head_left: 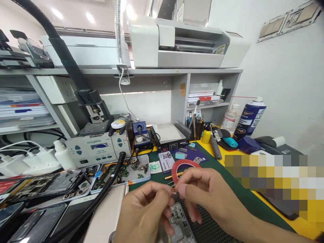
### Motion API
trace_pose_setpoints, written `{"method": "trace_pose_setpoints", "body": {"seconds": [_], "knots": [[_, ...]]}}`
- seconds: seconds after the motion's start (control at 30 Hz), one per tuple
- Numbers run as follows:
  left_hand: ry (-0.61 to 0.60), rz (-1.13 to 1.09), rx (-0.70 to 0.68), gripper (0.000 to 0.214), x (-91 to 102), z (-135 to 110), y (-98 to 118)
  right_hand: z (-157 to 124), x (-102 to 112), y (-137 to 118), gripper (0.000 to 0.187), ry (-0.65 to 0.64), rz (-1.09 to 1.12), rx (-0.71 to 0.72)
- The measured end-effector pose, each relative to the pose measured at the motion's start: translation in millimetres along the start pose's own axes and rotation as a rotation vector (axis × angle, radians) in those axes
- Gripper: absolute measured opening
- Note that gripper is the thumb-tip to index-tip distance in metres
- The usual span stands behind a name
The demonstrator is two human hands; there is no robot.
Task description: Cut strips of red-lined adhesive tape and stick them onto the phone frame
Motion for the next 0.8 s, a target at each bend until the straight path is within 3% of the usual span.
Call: {"method": "trace_pose_setpoints", "body": {"seconds": [0.27,0.4,0.53,0.8], "knots": [[-0.059,-0.026,0.028,0.025,1.7,2.7,-1.4,0.8,0.6,0.6,0.017,0.006,0.008,-0.009],[-0.073,-0.027,0.029,0.026,2.0,2.7,-1.6,0.3,0.8,0.6,0.023,-0.004,0.002,-0.003],[-0.065,-0.018,0.025,0.026,2.1,1.6,-1.2,1.0,0.8,0.6,0.029,-0.004,0.003,-0.001],[-0.036,-0.006,0.014,0.028,0.6,0.0,0.7,1.7,1.9,1.8,0.020,0.006,0.043,0.002]]}}
Point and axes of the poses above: each hand's wrist, its own z-axis towards the middle knuckle, its own x-axis out of the back of the hand, y = z × x, the point moved 3 cm from there along z, towards the middle knuckle, and after that the axes turned 11 degrees about x, right-handed, at the moved point
